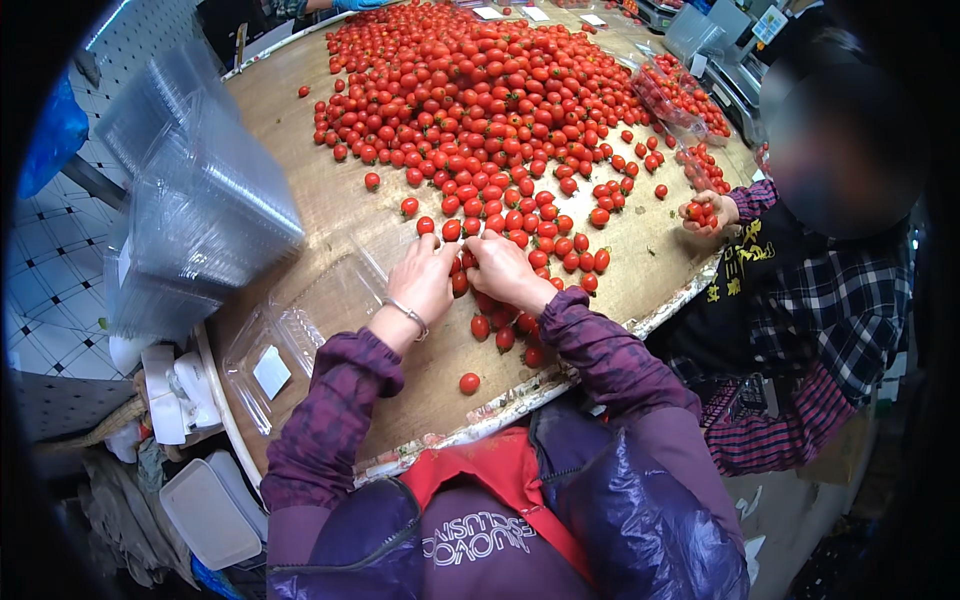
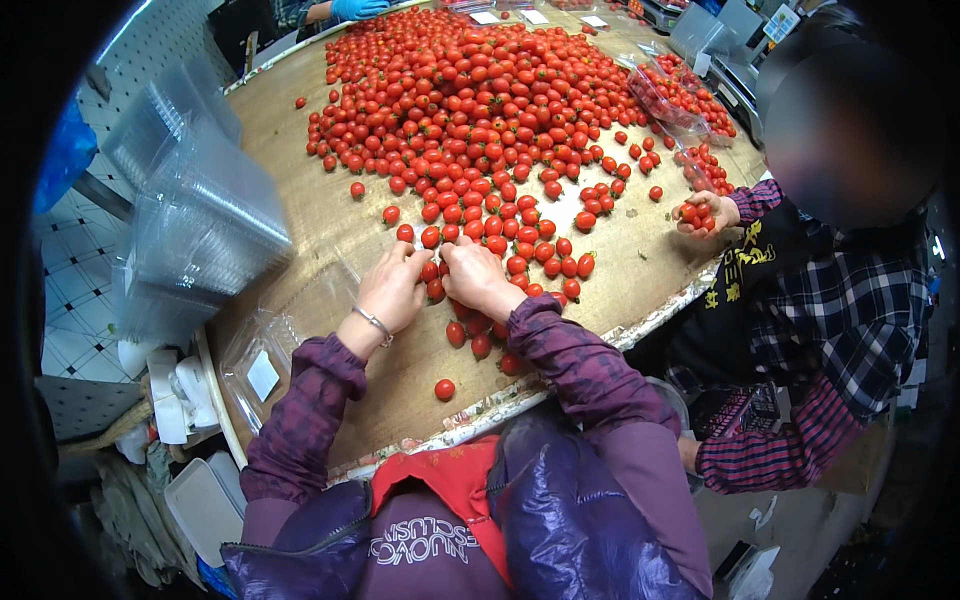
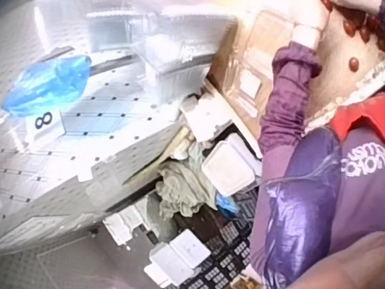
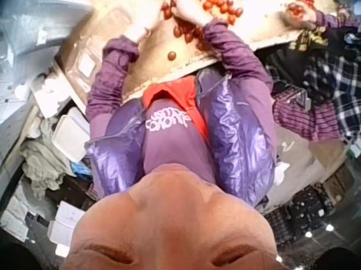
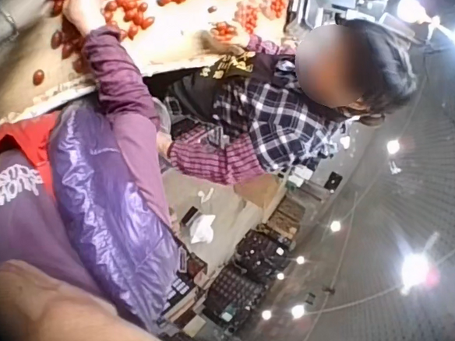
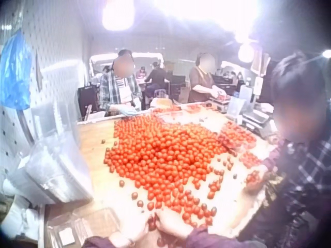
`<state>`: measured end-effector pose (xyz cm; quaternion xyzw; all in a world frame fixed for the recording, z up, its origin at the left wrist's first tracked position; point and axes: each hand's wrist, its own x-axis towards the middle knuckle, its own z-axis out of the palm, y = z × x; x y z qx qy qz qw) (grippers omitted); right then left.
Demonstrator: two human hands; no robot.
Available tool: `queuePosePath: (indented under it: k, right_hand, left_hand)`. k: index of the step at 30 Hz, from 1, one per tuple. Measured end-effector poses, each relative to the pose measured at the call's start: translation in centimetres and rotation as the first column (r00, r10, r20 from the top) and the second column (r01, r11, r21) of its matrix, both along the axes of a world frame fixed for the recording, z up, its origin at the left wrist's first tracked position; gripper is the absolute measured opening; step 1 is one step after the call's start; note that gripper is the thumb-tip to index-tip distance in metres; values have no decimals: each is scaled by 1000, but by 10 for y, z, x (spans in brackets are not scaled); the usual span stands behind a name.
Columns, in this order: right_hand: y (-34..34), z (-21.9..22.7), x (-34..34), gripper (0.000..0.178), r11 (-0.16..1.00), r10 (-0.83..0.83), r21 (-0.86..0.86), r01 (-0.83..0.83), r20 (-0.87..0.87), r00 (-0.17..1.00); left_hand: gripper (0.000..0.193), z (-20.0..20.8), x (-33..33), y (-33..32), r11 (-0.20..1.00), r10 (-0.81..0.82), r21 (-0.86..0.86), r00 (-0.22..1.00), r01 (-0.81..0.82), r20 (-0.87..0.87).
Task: The person sorts cherry tomatoes on a large table and places them into clear plastic containers. They repeatedly pick tomatoes from a pile, arrange them in containers, and set the filled containers aside while continuing the process.
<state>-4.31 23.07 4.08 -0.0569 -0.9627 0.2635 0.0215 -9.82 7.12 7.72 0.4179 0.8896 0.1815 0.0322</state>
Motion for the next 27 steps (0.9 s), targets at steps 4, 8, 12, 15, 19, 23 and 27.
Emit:
queuePosePath:
  k: [4, 8, 12, 15, 19, 23, 27]
  right_hand:
    - [13, 0, 14, 21, 986, -77, -157, 58, -117, 990]
    - [37, 9, 38, 30, 798, -187, -578, 173, 36, 982]
    - [43, 21, 63, 18, -88, -192, -973, 212, 225, 955]
    - [45, 9, 73, 17, -12, -126, -978, 207, 207, 970]
    - [31, 13, 80, 22, 30, 8, -979, 199, 200, 980]
    - [18, 11, 100, 26, 85, 111, -957, 278, 287, 952]
    - [31, 27, 147, 19, 174, 21, -951, 257, 265, 964]
  left_hand:
    - [26, -16, -4, 15, 975, 6, -221, 1000, -3, 12]
    - [23, -26, -4, 18, 973, 9, -231, 999, -1, 34]
    - [24, -23, 0, 17, 999, 9, 34, 996, -12, 86]
    - [27, -6, 9, 16, 965, -56, 264, 973, -5, 225]
    - [31, 1, 36, 12, 892, -166, 426, 769, -150, 617]
    - [40, -3, 72, 6, 905, -249, 422, 741, -51, 623]
    - [51, -10, 76, -5, 921, -300, 387, 562, -38, 771]
